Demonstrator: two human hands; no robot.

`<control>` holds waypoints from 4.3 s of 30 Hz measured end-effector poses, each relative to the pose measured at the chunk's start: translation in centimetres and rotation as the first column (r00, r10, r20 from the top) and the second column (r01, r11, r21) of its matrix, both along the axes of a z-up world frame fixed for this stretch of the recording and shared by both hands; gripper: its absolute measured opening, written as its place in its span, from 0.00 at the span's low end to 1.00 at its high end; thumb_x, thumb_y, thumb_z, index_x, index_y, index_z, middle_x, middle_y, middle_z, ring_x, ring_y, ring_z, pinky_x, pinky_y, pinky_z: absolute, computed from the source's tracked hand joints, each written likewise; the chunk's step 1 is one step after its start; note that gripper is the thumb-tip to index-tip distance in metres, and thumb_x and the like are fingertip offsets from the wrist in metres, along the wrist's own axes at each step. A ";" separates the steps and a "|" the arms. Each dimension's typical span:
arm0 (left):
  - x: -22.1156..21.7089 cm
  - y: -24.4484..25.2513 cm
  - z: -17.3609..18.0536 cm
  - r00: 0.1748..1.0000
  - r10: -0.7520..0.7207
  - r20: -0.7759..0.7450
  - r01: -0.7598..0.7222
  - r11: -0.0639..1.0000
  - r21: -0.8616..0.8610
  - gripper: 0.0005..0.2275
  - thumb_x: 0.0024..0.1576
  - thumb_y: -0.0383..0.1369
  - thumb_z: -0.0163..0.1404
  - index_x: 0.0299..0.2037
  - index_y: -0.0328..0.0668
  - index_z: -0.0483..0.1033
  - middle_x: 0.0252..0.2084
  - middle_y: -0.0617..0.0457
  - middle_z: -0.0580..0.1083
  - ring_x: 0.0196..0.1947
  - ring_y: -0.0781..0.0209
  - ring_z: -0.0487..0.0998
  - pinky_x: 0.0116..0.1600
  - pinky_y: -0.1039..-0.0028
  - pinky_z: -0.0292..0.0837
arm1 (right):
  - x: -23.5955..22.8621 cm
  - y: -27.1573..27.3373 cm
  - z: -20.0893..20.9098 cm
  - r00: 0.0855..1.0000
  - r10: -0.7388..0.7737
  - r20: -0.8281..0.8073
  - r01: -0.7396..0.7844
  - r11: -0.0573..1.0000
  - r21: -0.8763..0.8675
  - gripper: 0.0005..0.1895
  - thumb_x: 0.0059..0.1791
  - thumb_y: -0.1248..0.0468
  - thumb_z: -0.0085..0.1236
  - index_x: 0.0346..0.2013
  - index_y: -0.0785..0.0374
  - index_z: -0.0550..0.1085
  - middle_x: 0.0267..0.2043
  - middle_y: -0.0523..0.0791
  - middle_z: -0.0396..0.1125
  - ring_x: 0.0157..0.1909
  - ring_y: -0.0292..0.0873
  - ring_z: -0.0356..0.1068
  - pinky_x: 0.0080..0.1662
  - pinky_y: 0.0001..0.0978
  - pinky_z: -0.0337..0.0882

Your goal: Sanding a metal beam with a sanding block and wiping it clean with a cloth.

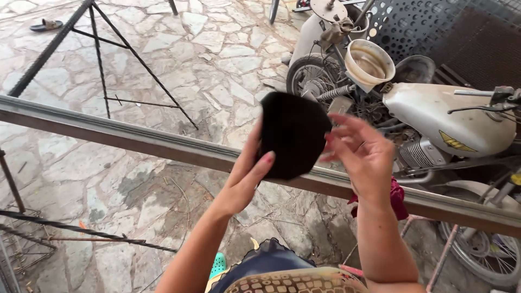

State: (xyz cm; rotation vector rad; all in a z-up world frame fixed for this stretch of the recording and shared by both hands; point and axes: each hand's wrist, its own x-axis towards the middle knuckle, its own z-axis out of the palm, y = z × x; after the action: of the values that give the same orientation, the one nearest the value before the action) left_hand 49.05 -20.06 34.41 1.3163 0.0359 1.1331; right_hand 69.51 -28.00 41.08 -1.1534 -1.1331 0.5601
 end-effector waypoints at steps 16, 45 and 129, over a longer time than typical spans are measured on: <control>3.1 2.4 1.0 0.868 0.416 -0.273 -0.200 0.794 0.574 0.27 0.67 0.26 0.40 0.77 0.39 0.46 0.79 0.38 0.48 0.78 0.37 0.49 0.77 0.48 0.46 | -1.3 4.4 -3.5 0.826 -0.406 0.392 0.257 0.889 0.379 0.17 0.53 0.76 0.60 0.56 0.72 0.72 0.39 0.57 0.74 0.36 0.53 0.79 0.33 0.35 0.80; 3.8 1.3 -7.4 0.678 0.678 -0.285 -0.546 0.723 0.424 0.66 0.38 0.51 0.70 0.76 0.41 0.25 0.80 0.35 0.36 0.81 0.40 0.36 0.79 0.43 0.34 | 6.9 -3.2 -11.4 0.434 -0.468 0.770 0.521 0.828 0.209 0.25 0.53 0.49 0.51 0.51 0.69 0.74 0.62 0.57 0.63 0.65 0.53 0.60 0.65 0.50 0.65; -24.2 -3.4 -16.7 0.455 0.637 -0.622 -0.874 0.451 -0.177 0.51 0.16 0.31 0.80 0.60 0.40 0.76 0.54 0.50 0.84 0.58 0.62 0.82 0.66 0.72 0.70 | -1.2 18.5 -16.7 0.513 0.858 0.025 -0.095 0.085 -0.992 0.52 0.32 0.46 0.74 0.66 0.55 0.61 0.56 0.45 0.72 0.45 0.38 0.78 0.44 0.28 0.83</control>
State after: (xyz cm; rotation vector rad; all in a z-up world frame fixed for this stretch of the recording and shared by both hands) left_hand 24.84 -23.48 17.67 1.0628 1.3907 1.3987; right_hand 68.29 -9.50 24.37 -2.0711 -2.0091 1.7515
